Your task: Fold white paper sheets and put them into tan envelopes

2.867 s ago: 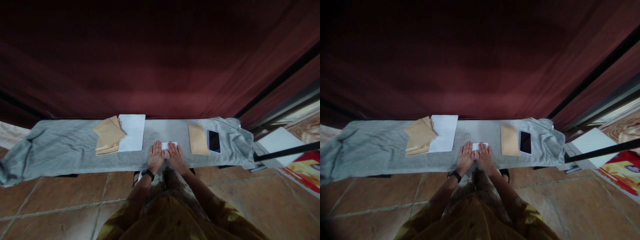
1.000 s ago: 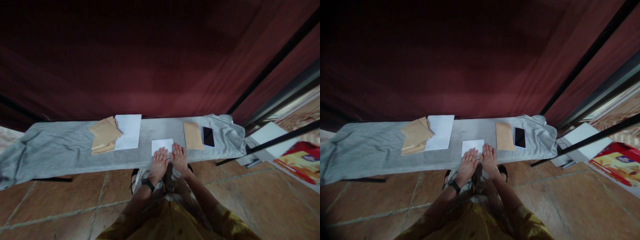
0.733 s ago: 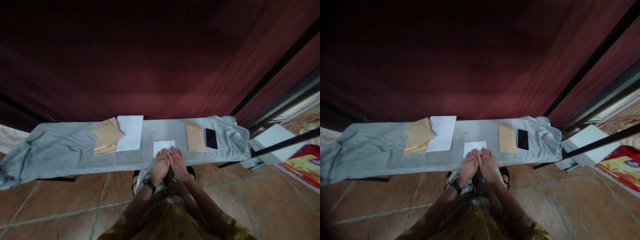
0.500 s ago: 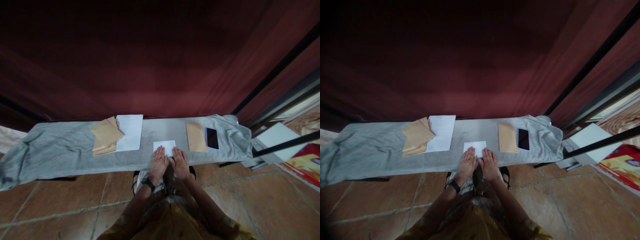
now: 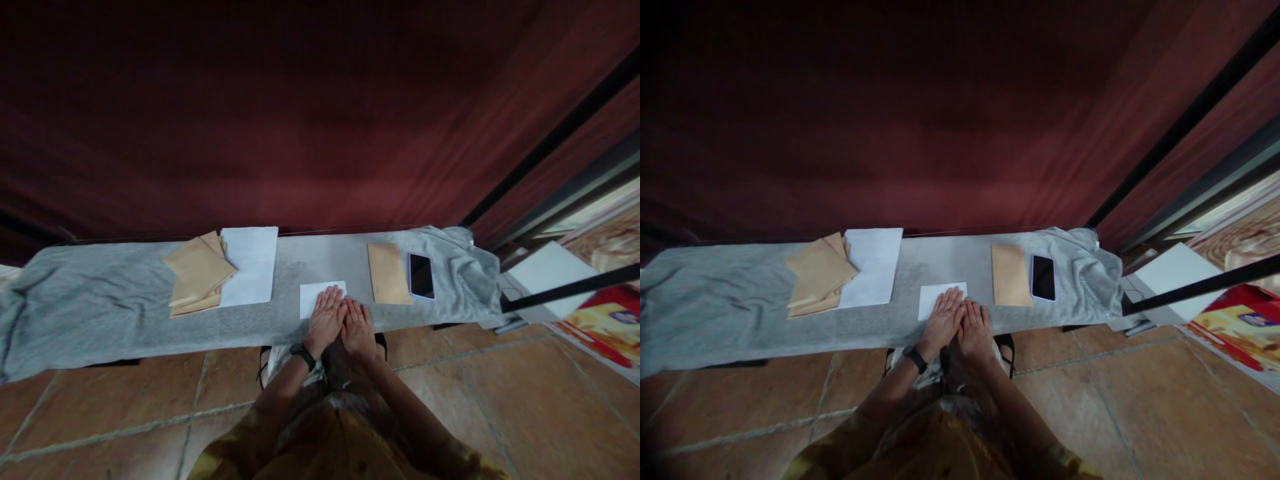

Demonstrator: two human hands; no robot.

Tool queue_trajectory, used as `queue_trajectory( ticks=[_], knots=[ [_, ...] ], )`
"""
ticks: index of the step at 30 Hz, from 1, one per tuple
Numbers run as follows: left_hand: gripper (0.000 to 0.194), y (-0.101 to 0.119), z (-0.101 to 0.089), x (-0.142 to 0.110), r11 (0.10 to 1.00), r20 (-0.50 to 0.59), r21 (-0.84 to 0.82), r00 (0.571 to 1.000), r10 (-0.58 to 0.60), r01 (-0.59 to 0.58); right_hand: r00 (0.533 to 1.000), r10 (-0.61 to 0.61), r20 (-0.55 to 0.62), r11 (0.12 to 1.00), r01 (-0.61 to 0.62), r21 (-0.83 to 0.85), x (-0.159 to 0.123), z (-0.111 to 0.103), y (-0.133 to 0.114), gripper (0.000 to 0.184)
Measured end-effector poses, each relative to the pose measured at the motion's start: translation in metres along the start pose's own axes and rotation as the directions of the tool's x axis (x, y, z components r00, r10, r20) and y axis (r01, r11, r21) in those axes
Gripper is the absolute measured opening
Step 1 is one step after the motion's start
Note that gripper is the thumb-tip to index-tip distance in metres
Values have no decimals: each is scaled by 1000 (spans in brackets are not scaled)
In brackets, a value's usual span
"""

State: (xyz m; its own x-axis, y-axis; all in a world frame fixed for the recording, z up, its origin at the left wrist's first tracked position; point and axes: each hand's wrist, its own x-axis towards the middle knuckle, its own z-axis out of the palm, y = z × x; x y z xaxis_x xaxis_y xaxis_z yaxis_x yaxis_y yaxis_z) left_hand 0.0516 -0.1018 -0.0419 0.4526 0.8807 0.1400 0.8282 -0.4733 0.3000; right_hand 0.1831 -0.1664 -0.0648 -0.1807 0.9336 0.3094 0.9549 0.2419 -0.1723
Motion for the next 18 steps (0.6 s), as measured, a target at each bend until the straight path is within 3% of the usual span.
queue_trajectory(
  ticks=[10,18],
  knots=[
    [58,-2,2,25,1000,17,22,1000,3,-4,999,51,8,997,-51,54,2,1,-1,58],
    [62,-22,-2,14,987,-48,78,989,-140,144,999,51,10,996,-52,68,4,0,0,56]
  ],
)
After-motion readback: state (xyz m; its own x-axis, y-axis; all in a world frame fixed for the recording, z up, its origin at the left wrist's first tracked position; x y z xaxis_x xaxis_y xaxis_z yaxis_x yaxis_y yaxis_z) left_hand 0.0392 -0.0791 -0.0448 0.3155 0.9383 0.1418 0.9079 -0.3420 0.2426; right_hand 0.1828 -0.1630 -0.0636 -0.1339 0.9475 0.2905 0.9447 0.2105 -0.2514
